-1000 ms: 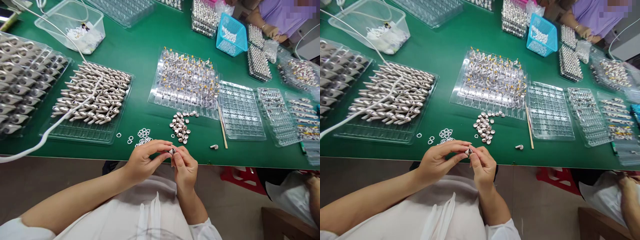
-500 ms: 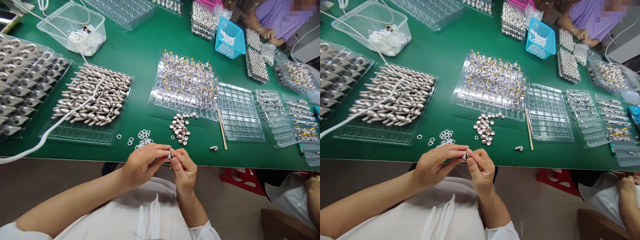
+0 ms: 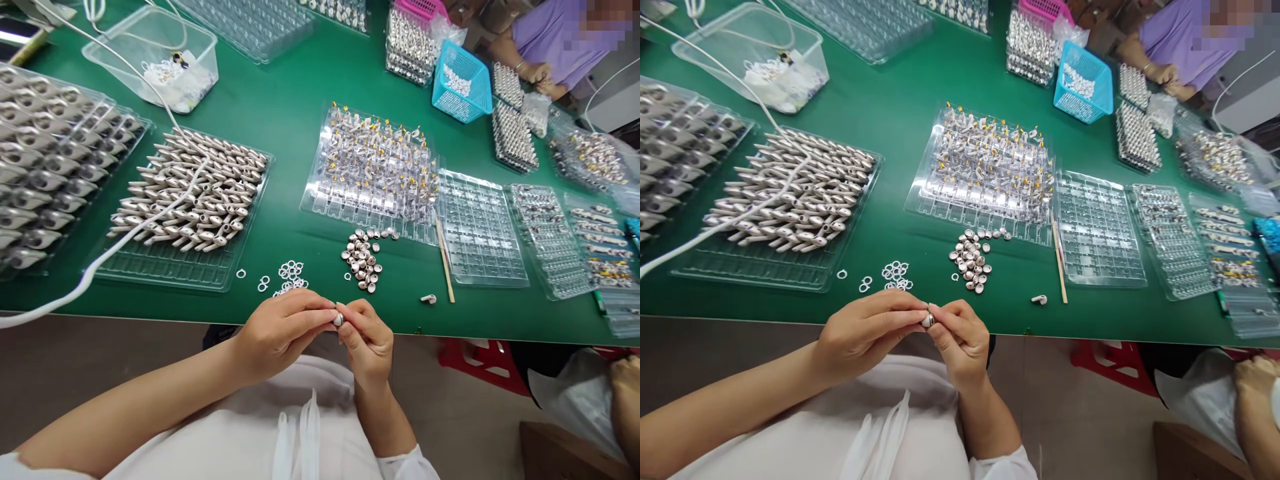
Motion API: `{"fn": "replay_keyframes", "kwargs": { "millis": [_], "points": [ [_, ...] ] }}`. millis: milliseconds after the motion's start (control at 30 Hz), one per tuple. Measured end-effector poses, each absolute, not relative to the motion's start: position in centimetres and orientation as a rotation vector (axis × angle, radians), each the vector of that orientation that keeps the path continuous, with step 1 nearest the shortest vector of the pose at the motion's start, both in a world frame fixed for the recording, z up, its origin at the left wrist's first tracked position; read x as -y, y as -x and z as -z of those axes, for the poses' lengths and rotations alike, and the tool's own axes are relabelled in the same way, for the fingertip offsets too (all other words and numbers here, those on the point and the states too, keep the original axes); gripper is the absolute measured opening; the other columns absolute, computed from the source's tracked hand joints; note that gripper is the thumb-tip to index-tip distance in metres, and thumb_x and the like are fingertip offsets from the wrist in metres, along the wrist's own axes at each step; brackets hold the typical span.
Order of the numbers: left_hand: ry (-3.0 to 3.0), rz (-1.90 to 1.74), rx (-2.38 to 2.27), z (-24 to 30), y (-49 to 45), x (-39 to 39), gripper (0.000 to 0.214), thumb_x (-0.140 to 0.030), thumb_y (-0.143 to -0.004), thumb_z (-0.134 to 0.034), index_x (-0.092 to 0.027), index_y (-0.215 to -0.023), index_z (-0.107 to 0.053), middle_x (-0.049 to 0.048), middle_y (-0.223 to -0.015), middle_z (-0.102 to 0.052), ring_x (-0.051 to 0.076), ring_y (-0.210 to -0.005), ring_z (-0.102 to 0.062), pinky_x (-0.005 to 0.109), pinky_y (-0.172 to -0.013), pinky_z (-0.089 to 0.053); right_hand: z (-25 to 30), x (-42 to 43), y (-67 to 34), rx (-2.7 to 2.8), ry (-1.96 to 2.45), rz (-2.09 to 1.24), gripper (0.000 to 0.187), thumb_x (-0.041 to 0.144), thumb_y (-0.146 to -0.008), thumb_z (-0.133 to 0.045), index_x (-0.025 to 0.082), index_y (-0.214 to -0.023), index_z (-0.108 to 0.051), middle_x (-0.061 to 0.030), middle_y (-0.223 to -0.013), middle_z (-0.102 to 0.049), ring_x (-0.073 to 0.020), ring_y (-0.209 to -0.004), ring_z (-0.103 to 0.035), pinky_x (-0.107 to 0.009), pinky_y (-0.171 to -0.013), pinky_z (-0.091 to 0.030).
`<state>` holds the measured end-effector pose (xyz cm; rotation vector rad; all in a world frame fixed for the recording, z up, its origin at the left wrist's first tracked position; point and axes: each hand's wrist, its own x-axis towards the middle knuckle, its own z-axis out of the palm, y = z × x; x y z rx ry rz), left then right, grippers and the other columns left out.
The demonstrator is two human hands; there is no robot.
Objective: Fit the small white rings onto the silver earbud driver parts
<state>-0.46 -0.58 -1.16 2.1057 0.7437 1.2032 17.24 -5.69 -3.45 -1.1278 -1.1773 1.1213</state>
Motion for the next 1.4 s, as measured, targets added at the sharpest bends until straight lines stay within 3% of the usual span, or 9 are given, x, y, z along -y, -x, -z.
{"fn": "replay_keyframes", "kwargs": {
  "millis": [933, 1400],
  "points": [
    [-2.274, -1.155, -0.745, 1.2, 1.3, 0.5, 0.024, -0.007, -0.092, -0.048, -0.015, -0.105, -0.066, 0.0107, -0.092, -0.068, 0.016, -0.083, -0.066, 0.027, -0.069, -0.058, 2.5, 4.9, -18.0, 1.265, 1.104, -1.27, 0.029, 0.017, -0.088, -0.062, 0.031, -0.112, -0.071, -0.0013, -0.084, -0.062, -0.0077, -0.057, -0.057, -0.021, -0.049, -0.049],
    [-2.262, -1.159, -0.755, 1.1, 1.1, 0.6, 0.023, -0.005, -0.09, -0.05, -0.014, -0.106, -0.064, 0.0116, -0.092, -0.068, 0.017, -0.085, -0.065, 0.027, -0.07, -0.057, 2.4, 5.3, -18.5, 1.57, 1.168, -0.959, 0.039, 0.014, -0.09, -0.059, 0.03, -0.125, -0.063, -0.0043, -0.091, -0.068, -0.0147, -0.074, -0.065, -0.027, -0.061, -0.054]
  ]
}}
